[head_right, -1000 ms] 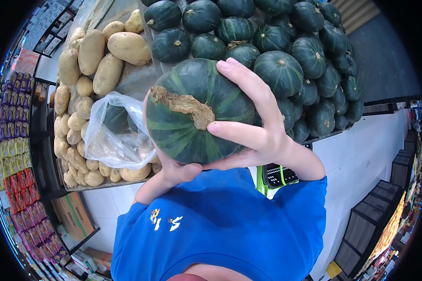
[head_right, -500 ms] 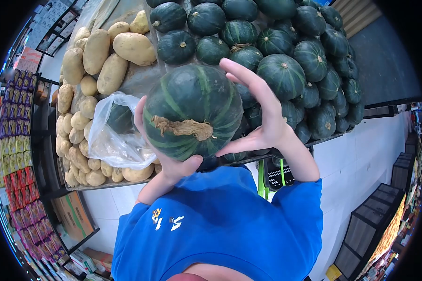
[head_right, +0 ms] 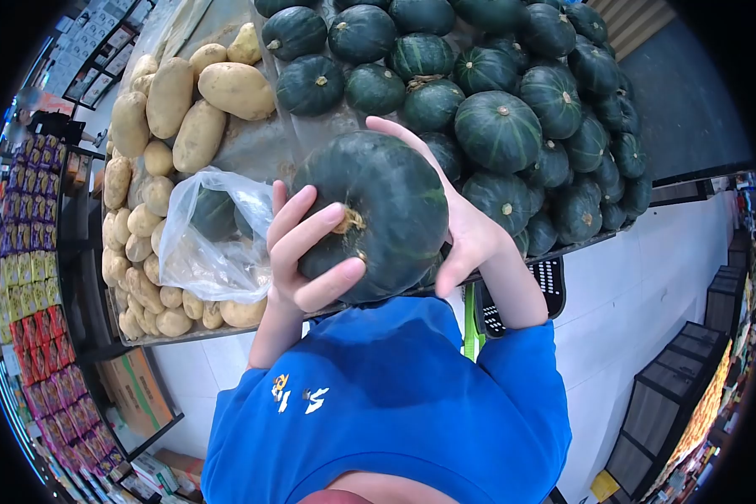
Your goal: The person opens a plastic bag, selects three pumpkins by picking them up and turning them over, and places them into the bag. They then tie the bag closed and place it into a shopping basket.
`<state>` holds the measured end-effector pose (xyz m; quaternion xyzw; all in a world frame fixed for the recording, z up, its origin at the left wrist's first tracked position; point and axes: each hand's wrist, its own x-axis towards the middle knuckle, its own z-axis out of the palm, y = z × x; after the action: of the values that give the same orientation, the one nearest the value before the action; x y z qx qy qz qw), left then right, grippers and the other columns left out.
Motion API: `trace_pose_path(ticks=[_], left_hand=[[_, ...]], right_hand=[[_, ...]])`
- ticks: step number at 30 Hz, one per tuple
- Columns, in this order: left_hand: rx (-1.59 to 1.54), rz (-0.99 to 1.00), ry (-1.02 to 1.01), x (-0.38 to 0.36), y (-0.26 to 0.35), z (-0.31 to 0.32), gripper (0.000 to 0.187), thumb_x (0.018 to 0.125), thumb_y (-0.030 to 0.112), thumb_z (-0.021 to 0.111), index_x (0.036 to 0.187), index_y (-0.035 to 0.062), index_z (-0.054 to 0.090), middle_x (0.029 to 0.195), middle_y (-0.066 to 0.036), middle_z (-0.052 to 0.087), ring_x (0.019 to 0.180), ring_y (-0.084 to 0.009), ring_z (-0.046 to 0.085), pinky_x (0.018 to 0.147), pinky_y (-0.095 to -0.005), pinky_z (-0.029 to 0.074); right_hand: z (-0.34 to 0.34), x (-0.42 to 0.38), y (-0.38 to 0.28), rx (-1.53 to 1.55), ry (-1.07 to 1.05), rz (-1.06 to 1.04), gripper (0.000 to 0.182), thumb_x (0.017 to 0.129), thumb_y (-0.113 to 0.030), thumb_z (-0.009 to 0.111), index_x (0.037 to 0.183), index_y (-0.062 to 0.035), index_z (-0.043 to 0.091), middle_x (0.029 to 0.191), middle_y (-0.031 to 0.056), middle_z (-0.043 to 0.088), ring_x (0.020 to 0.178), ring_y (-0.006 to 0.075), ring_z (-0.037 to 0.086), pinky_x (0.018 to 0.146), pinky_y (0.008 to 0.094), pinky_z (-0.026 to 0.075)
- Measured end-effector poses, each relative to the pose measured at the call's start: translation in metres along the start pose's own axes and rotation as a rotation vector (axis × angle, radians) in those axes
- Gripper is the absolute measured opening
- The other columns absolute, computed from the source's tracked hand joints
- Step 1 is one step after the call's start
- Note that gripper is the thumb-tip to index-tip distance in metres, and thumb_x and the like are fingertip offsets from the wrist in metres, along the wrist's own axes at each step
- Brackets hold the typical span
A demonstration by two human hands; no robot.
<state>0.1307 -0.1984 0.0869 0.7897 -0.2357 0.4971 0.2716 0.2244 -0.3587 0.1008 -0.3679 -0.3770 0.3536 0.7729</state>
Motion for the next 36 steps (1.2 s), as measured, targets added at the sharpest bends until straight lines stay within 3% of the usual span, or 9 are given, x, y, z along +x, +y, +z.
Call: trace_pose_path(ticks=[6,9,13,15,17,22,26,28,36], left_hand=[[0.167,-0.001,-0.006,0.004,0.007,-0.006,0.052,0.07,0.028,0.074,0.108,0.0552,0.051,0.117,-0.003,0.042,0.116,-0.0309,0.045,0.106,-0.0506,0.031],[0.142,0.019,-0.024,0.008,0.007,-0.009,0.046,0.069,0.015,0.075,0.095,0.0471,0.057,0.114,-0.008,0.04,0.119,-0.0348,0.042,0.107,-0.049,0.031],[0.144,-0.029,0.01,-0.001,0.008,-0.007,0.048,0.071,0.025,0.073,0.107,0.0509,0.053,0.117,-0.005,0.043,0.117,-0.0325,0.044,0.105,-0.0518,0.032],[-0.257,-0.365,0.034,-0.012,0.012,-0.006,0.044,0.07,0.02,0.075,0.103,0.0428,0.057,0.12,-0.011,0.041,0.12,-0.0367,0.042,0.105,-0.0519,0.031],[-0.316,-0.152,0.186,-0.013,-0.006,0.008,0.063,0.066,0.01,0.079,0.117,0.026,0.045,0.127,-0.024,0.033,0.12,-0.0429,0.04,0.101,-0.0499,0.037],[-0.504,-0.188,0.04,-0.007,-0.007,0.009,0.096,0.064,0.016,0.084,0.133,0.0202,0.018,0.135,-0.031,0.022,0.123,-0.041,0.039,0.096,-0.044,0.043],[-0.72,-0.288,0.025,-0.004,0.004,0.01,0.11,0.057,0.027,0.088,0.136,0.0145,0.012,0.14,-0.032,0.015,0.127,-0.0404,0.034,0.1,-0.0464,0.039],[-0.915,-0.595,-0.036,-0.015,0.01,0.01,0.126,0.049,0.035,0.091,0.137,0.0072,0.005,0.143,-0.03,0.012,0.131,-0.0377,0.027,0.104,-0.0477,0.032],[-1.326,-0.719,-0.02,0.008,0.02,0.04,0.128,0.05,0.034,0.089,0.14,-0.0013,0.004,0.138,-0.018,0.025,0.129,-0.0281,0.03,0.107,-0.0403,0.027]], right_hand=[[0.005,0.002,0.005,-0.017,0.051,-0.035,0.139,0.041,-0.031,0.092,0.143,-0.0015,0.002,0.134,0.0146,0.038,0.124,0.0257,0.04,0.103,0.0393,0.033],[0.007,0.003,0.009,0.017,0.073,-0.047,0.138,0.041,-0.029,0.092,0.142,-0.0016,0.002,0.133,0.0146,0.039,0.123,0.0257,0.042,0.102,0.0396,0.035],[0.008,-0.001,0.016,0.018,0.087,-0.091,0.139,0.04,-0.027,0.091,0.142,-0.0016,0.001,0.133,0.0145,0.039,0.123,0.0258,0.042,0.102,0.0393,0.035],[0.009,-0.003,0.02,0.008,0.102,-0.102,0.14,0.04,-0.027,0.091,0.142,-0.0016,0.0,0.133,0.0145,0.039,0.123,0.0258,0.042,0.103,0.0394,0.035],[0.01,-0.004,0.024,0.043,0.13,-0.146,0.14,0.039,-0.026,0.091,0.143,-0.0016,-0.001,0.134,0.0143,0.038,0.123,0.0259,0.042,0.103,0.0395,0.034],[0.006,-0.008,0.029,0.063,0.12,-0.183,0.141,0.039,-0.026,0.091,0.142,-0.0016,-0.002,0.136,0.0148,0.035,0.125,0.026,0.039,0.104,0.0397,0.033],[0.003,-0.017,0.028,-0.18,0.179,-0.249,0.136,0.04,-0.027,0.091,0.141,-0.0034,0.003,0.139,0.0176,0.029,0.127,0.0284,0.036,0.104,0.042,0.033],[0.002,-0.021,0.025,-0.245,0.176,-0.288,0.136,0.039,-0.026,0.092,0.141,-0.0044,0.005,0.139,0.0188,0.029,0.127,0.0296,0.036,0.104,0.0427,0.032],[0.02,-0.036,-0.014,-0.663,0.29,-0.524,0.131,0.037,-0.032,0.094,0.139,-0.0112,0.015,0.138,0.0301,0.026,0.125,0.041,0.036,0.102,0.0488,0.034]])
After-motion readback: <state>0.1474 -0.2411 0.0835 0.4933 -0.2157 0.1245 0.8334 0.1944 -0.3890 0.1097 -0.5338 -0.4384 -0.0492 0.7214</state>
